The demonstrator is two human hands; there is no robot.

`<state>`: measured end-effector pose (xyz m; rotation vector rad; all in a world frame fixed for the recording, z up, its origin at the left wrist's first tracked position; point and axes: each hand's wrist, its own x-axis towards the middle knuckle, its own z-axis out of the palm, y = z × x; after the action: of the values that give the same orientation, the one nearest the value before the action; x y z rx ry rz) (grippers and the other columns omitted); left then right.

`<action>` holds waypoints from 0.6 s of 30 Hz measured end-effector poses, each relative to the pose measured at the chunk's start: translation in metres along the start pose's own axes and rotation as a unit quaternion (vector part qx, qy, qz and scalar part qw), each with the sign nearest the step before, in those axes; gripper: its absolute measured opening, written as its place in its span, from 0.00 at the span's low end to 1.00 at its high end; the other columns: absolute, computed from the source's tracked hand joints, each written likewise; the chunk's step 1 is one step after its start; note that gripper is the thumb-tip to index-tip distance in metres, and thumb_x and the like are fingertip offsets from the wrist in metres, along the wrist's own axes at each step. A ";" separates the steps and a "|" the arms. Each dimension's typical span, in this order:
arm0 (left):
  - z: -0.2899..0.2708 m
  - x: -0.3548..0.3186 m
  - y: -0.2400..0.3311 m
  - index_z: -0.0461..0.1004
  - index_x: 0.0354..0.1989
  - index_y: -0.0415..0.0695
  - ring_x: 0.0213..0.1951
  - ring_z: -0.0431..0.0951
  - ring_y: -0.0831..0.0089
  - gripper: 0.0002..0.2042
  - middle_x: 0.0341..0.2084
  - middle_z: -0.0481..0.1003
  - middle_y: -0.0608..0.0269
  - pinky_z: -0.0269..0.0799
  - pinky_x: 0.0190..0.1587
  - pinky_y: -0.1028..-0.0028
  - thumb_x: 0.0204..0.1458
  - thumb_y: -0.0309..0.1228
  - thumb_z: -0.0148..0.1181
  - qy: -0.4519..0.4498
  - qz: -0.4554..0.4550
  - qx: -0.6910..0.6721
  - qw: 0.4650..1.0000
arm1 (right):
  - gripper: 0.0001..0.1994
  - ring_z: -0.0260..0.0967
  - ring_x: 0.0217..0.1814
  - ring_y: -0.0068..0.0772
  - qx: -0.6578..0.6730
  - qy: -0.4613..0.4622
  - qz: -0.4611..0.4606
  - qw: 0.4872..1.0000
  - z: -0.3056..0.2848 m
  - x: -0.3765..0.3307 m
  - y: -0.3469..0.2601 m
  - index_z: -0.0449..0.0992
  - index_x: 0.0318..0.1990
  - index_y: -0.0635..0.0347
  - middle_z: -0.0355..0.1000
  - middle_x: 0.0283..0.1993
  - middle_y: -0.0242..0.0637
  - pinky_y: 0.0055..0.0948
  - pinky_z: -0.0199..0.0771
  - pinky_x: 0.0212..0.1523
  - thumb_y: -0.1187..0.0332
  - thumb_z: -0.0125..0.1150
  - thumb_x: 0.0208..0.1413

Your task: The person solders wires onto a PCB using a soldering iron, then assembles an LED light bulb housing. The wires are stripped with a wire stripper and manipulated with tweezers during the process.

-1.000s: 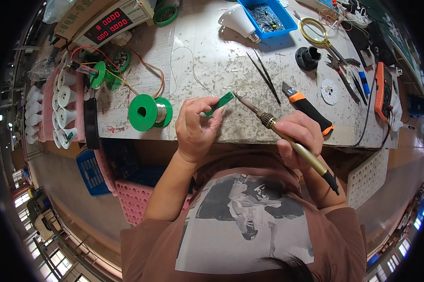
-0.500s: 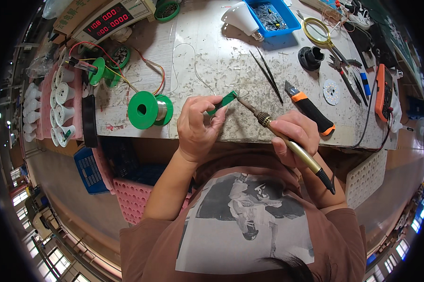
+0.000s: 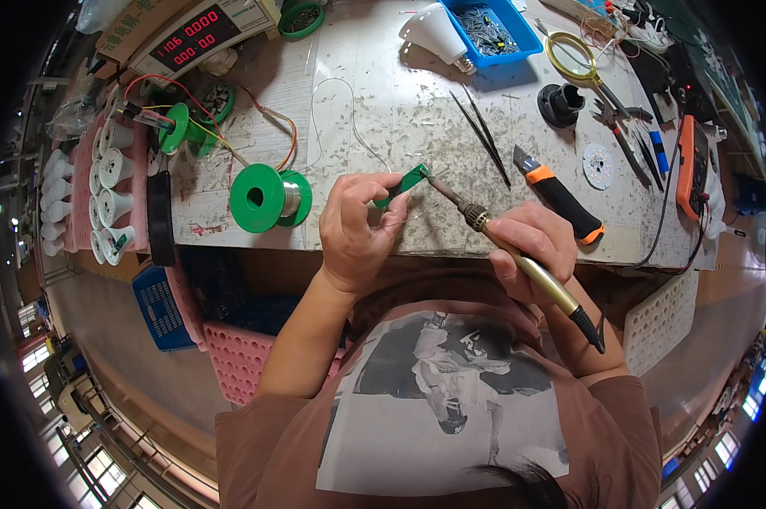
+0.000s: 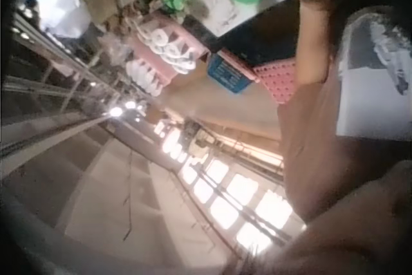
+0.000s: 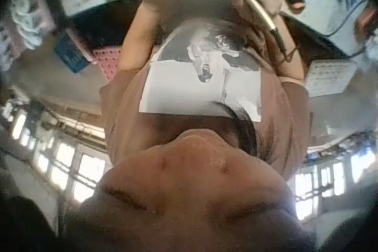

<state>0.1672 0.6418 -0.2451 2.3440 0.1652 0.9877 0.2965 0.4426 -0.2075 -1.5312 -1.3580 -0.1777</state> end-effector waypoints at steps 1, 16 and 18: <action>0.000 0.000 0.000 0.63 0.40 0.43 0.36 0.81 0.61 0.20 0.36 0.81 0.52 0.76 0.38 0.68 0.46 0.19 0.70 0.000 0.000 -0.001 1.000 | 0.11 0.70 0.23 0.35 0.000 0.000 0.000 1.000 0.000 0.000 0.000 0.78 0.41 0.63 0.74 0.28 0.38 0.30 0.69 0.22 0.64 0.66 0.58; -0.001 0.001 0.002 0.63 0.39 0.43 0.35 0.81 0.60 0.20 0.36 0.81 0.53 0.77 0.38 0.68 0.46 0.19 0.71 -0.001 -0.003 0.004 1.000 | 0.11 0.70 0.23 0.35 -0.008 0.001 -0.004 1.000 0.001 0.001 -0.002 0.78 0.41 0.63 0.73 0.28 0.38 0.31 0.69 0.22 0.65 0.67 0.56; -0.001 0.001 0.002 0.63 0.39 0.43 0.35 0.81 0.60 0.20 0.36 0.81 0.53 0.77 0.38 0.68 0.46 0.19 0.71 -0.002 -0.005 0.003 1.000 | 0.11 0.70 0.23 0.35 -0.013 -0.006 0.000 1.000 0.001 0.001 -0.003 0.78 0.41 0.63 0.73 0.28 0.38 0.31 0.69 0.22 0.66 0.67 0.56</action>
<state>0.1671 0.6414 -0.2424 2.3480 0.1773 0.9794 0.2940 0.4432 -0.2060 -1.5569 -1.3694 -0.1881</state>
